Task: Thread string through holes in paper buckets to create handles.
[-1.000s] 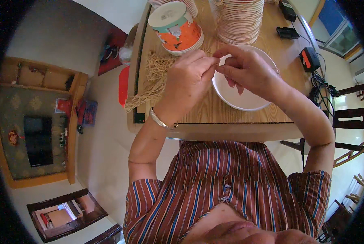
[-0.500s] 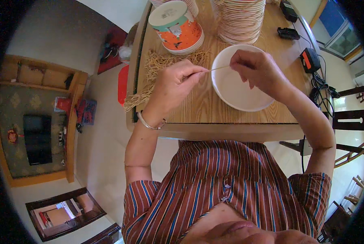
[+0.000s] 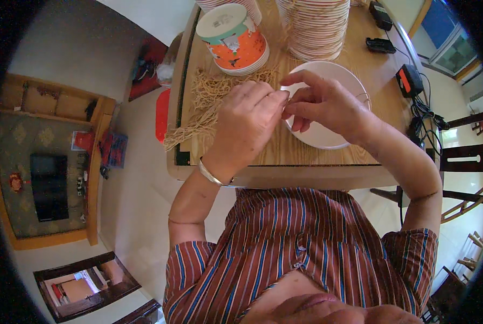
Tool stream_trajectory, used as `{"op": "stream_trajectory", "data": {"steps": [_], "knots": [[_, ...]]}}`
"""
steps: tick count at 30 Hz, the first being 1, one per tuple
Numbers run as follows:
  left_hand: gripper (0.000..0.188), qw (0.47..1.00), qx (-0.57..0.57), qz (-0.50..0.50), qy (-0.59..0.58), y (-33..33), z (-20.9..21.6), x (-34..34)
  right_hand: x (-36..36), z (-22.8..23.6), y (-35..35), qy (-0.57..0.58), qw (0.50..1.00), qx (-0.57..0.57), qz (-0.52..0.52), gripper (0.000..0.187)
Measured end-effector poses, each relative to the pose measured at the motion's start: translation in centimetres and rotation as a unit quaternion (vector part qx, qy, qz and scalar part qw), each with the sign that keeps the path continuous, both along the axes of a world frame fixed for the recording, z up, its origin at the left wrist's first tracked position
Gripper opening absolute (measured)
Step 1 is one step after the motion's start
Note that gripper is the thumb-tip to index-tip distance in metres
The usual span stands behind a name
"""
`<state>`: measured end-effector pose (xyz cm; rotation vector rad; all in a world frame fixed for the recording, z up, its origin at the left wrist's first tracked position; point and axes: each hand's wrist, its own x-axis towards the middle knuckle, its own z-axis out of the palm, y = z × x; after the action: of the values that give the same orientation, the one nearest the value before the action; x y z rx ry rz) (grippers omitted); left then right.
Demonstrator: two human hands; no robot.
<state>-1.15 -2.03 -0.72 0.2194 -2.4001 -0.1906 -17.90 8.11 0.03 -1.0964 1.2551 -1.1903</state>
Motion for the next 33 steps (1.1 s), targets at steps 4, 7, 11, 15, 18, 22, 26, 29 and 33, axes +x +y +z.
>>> {"op": "stream_trajectory", "data": {"steps": [4, 7, 11, 15, 18, 22, 26, 29, 33], "knots": [[0.019, 1.0, -0.024, 0.011, -0.008, 0.2, -0.2, 0.4, -0.2, 0.1, 0.1, 0.006, 0.998, 0.051, -0.026, 0.021], [0.018, 1.0, -0.013, 0.006, -0.019, 0.1, -0.4, 0.5, -0.5, -0.1, 0.2, 0.074, 0.995, 0.059, 0.004, 0.009], [0.015, 1.0, 0.024, 0.002, 0.011, -0.4, -0.7, 0.6, -0.8, -0.3, 0.5, 0.073, 0.997, 0.037, -0.01, 0.008], [0.011, 0.967, 0.231, 0.083, 0.063, -0.9, -1.3, 1.1, -0.7, 0.2, 0.5, 0.069, 0.997, 0.036, -0.021, 0.007], [0.029, 0.911, 0.404, 0.07, 0.033, -0.6, -0.5, 0.8, -0.7, -0.6, 0.5, 0.036, 0.999, -0.002, -0.03, 0.012], [0.043, 0.89, 0.455, 0.035, -0.023, -0.4, -0.7, 1.0, -0.3, -0.2, 0.6, 0.044, 0.999, -0.012, -0.024, 0.013], [0.043, 0.922, 0.384, 0.008, -0.053, 0.2, -0.7, 0.3, 0.0, 0.0, 0.7, 0.064, 0.997, -0.02, -0.028, 0.011], [0.039, 0.922, 0.387, -0.014, -0.017, 0.5, -0.8, -0.1, 0.3, 0.1, 0.8, 0.061, 0.997, -0.02, -0.03, 0.011], [0.034, 0.91, 0.414, -0.026, -0.012, 0.6, -0.9, -0.1, 0.2, 0.0, 0.8, 0.073, 0.997, -0.011, -0.027, 0.011]]}}
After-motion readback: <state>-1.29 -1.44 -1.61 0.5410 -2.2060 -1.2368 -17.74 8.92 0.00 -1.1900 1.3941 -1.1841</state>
